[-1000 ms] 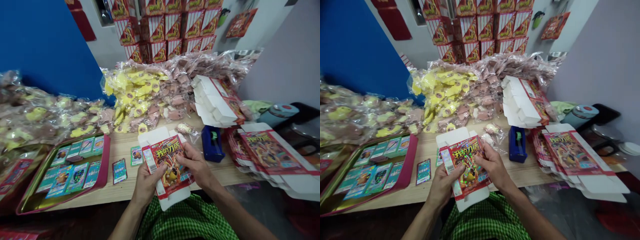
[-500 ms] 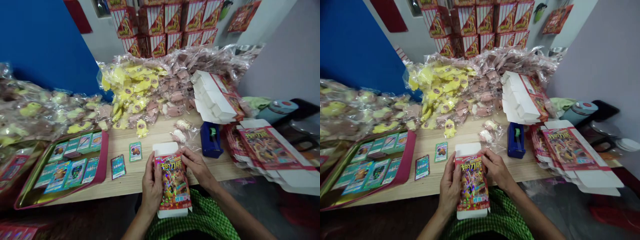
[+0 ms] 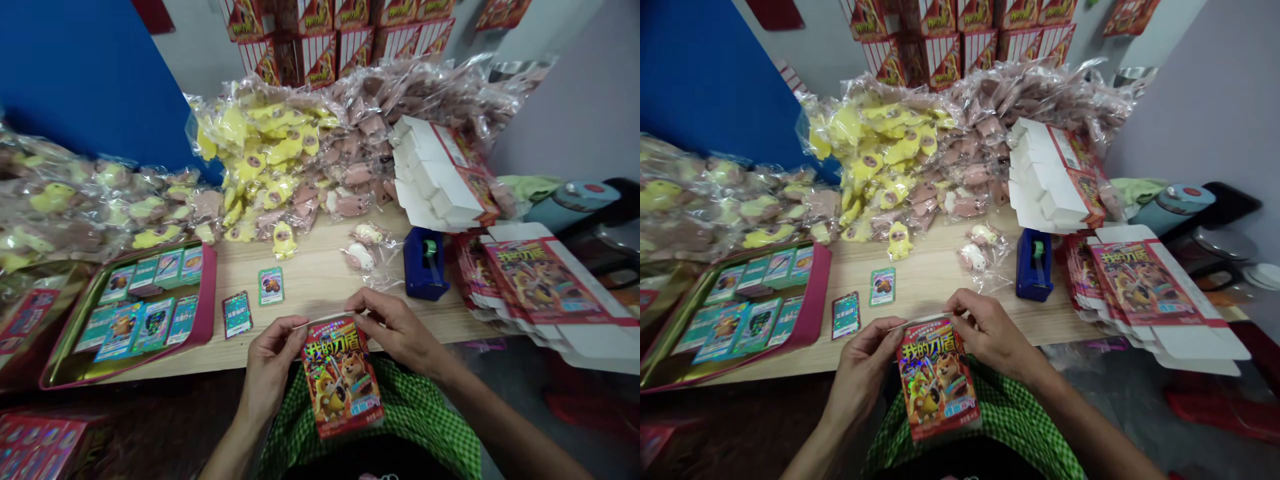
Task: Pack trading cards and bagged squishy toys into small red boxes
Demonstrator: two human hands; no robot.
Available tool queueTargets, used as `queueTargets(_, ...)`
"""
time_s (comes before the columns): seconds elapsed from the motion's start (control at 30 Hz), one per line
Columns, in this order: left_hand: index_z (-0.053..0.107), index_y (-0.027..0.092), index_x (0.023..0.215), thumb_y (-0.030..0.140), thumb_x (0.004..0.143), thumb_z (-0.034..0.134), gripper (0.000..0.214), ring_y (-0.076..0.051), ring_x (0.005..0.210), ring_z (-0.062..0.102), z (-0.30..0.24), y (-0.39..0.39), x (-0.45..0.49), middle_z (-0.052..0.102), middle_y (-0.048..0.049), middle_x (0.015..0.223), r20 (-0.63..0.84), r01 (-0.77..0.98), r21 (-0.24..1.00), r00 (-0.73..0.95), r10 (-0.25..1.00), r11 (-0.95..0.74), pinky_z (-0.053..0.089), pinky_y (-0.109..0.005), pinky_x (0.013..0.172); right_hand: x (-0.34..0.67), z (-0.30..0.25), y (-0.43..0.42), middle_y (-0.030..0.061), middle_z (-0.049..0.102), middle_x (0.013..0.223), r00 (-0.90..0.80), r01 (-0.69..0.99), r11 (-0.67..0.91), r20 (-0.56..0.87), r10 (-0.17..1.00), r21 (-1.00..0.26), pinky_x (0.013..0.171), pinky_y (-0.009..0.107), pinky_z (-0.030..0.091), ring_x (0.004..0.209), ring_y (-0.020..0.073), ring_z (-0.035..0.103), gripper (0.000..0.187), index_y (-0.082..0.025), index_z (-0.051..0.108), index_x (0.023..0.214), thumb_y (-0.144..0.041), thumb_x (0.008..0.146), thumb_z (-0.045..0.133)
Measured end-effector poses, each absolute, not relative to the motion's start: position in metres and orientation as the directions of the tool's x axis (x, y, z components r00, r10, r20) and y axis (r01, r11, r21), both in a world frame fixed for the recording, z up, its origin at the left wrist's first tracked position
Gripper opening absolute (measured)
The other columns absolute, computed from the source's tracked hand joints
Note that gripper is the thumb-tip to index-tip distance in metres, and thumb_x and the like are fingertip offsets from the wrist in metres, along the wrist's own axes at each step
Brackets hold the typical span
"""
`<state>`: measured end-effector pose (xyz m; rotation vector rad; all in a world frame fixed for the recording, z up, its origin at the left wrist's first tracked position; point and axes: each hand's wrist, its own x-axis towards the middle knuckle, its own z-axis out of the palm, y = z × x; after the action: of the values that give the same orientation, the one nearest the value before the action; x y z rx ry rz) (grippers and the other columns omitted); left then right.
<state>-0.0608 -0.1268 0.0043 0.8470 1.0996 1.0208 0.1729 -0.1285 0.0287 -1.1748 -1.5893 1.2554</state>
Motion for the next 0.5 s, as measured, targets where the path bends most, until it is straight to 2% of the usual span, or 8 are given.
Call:
queueTargets(0.1,0.080,0.019,0.094,0.044,0.078,0.085,0.030,-0.016,0.089,0.068,0.001,-0.132,-0.066,0.078,-0.0053,0.098,-0.256,-0.142,0.952,0.126,0.958,0.273,0.054,-0.023,0.081,0.172,0.042,-0.130,0.0029,0.062,0.089,-0.319,0.345,0.156,0.041,0.947,-0.926,0.071,0.031,0.040,0.081,0.0175,0.055,0.021,-0.018,0.061,0.090,-0.032,0.101,0.050)
queueTargets(0.2,0.081,0.018,0.093,0.045,0.079,0.084,0.030,-0.014,0.081,0.067,0.005,-0.133,-0.065,0.078,-0.0044,0.090,-0.267,-0.158,0.946,0.120,0.956,0.284,0.053,-0.022,0.076,0.167,0.054,-0.131,0.0008,0.058,0.083,-0.343,0.406,0.131,-0.017,0.939,-0.905,0.068,0.031,0.038,0.076,0.0164,0.052,0.024,-0.019,0.056,0.088,-0.032,0.104,0.044)
queueTargets(0.3,0.080,0.019,0.102,0.044,0.074,0.088,0.038,-0.013,0.072,0.065,0.014,-0.131,-0.062,0.076,-0.0022,0.082,-0.316,-0.200,0.922,0.106,0.943,0.331,0.052,-0.022,0.069,0.161,0.060,-0.131,0.0004,0.058,0.085,-0.324,0.461,0.128,-0.032,0.946,-0.878,0.068,0.030,0.037,0.076,0.0164,0.051,0.015,-0.020,0.052,0.093,-0.027,0.103,0.043)
queueTargets(0.37,0.079,0.020,0.107,0.045,0.073,0.088,0.043,-0.014,0.072,0.065,0.017,-0.130,-0.062,0.077,-0.0029,0.083,-0.334,-0.193,0.916,0.122,0.935,0.352,0.052,-0.023,0.069,0.157,0.061,-0.131,0.0006,0.059,0.084,-0.306,0.502,0.127,-0.039,0.951,-0.856,0.067,0.031,0.036,0.075,0.0167,0.051,0.010,-0.020,0.050,0.093,-0.023,0.100,0.044)
queueTargets(0.5,0.081,0.019,0.102,0.047,0.079,0.083,0.037,-0.015,0.080,0.066,0.009,-0.135,-0.066,0.078,-0.0054,0.090,-0.325,-0.119,0.931,0.162,0.932,0.345,0.052,-0.022,0.073,0.151,0.055,-0.134,0.0011,0.057,0.081,-0.320,0.549,0.141,-0.051,0.946,-0.824,0.066,0.032,0.034,0.072,0.0173,0.050,0.011,-0.020,0.048,0.086,-0.021,0.098,0.045)
